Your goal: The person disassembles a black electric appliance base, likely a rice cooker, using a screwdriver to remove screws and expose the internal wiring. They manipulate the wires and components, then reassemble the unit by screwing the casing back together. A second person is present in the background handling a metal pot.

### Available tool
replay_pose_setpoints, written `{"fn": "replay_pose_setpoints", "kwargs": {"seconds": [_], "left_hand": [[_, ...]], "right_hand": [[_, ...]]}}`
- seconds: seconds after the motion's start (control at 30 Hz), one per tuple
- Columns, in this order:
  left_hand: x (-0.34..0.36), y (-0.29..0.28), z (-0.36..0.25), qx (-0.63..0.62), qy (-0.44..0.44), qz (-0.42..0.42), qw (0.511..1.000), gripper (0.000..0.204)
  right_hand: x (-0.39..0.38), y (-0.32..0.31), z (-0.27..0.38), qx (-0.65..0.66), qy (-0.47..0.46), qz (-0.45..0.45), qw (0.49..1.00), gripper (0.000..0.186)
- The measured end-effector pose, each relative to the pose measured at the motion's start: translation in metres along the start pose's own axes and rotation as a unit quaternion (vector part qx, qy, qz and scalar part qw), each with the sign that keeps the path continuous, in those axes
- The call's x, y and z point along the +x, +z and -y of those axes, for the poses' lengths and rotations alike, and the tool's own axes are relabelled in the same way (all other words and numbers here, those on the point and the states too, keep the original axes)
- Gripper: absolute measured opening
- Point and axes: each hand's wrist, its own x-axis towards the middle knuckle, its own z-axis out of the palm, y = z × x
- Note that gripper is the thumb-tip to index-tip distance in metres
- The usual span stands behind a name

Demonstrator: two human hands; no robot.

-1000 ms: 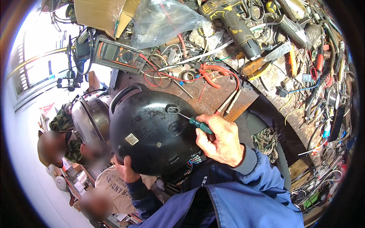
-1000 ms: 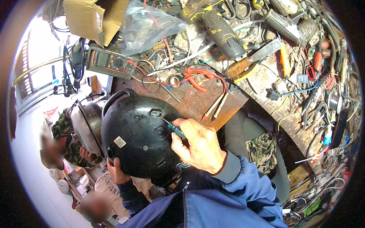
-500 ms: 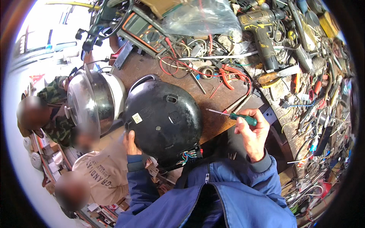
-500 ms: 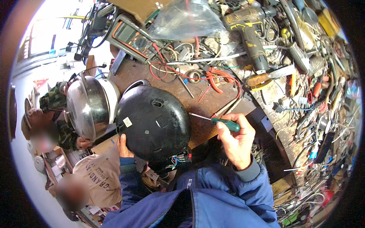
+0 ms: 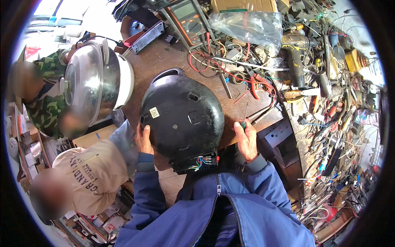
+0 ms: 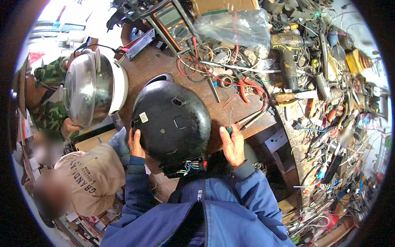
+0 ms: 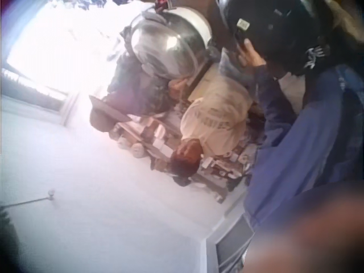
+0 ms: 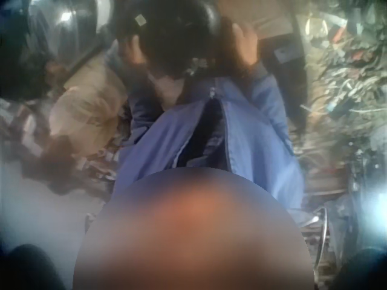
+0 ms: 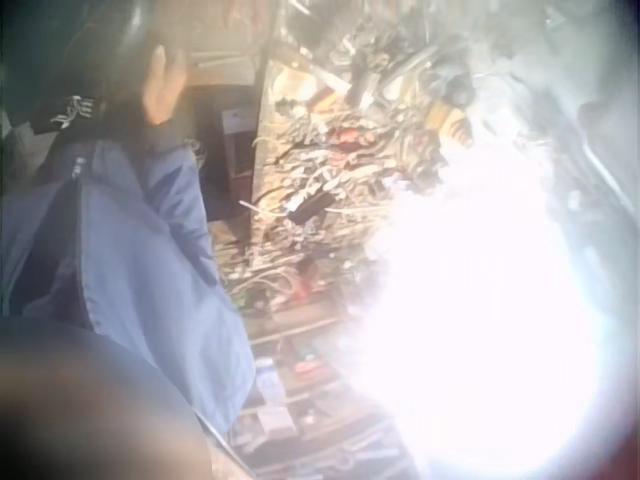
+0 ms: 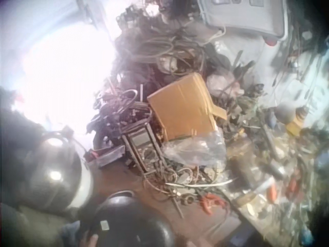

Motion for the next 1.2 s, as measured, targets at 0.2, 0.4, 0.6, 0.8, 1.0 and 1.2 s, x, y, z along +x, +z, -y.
{"fn": "replay_pose_setpoints", "kwargs": {"seconds": [0.2, 0.4, 0.6, 0.8, 1.0, 1.2], "left_hand": [[-0.01, 0.002, 0.002, -0.058, -0.007, -0.019, 0.998, 0.072], [-0.021, -0.001, 0.014, -0.103, 0.003, -0.024, 0.994, 0.072], [-0.024, 0.004, 0.012, -0.123, -0.005, -0.04, 0.992, 0.068], [-0.026, 0.004, -0.002, -0.131, -0.006, -0.05, 0.99, 0.066], [-0.031, 0.002, -0.012, -0.145, -0.024, -0.056, 0.988, 0.072], [-0.031, 0.003, -0.017, -0.135, -0.033, -0.047, 0.989, 0.069]], "right_hand": [[0.006, 0.034, 0.016, 0.014, -0.014, 0.011, 1.0, 0.019], [0.001, 0.038, 0.016, -0.039, -0.029, 0.008, 0.999, 0.028], [-0.007, 0.044, 0.021, -0.082, -0.066, 0.02, 0.994, 0.023], [-0.005, 0.041, 0.015, -0.031, -0.038, 0.008, 0.999, 0.027], [-0.005, 0.043, 0.025, -0.025, -0.014, 0.014, 0.999, 0.019], [-0.001, 0.038, 0.018, -0.055, -0.023, -0.003, 0.998, 0.026]]}}
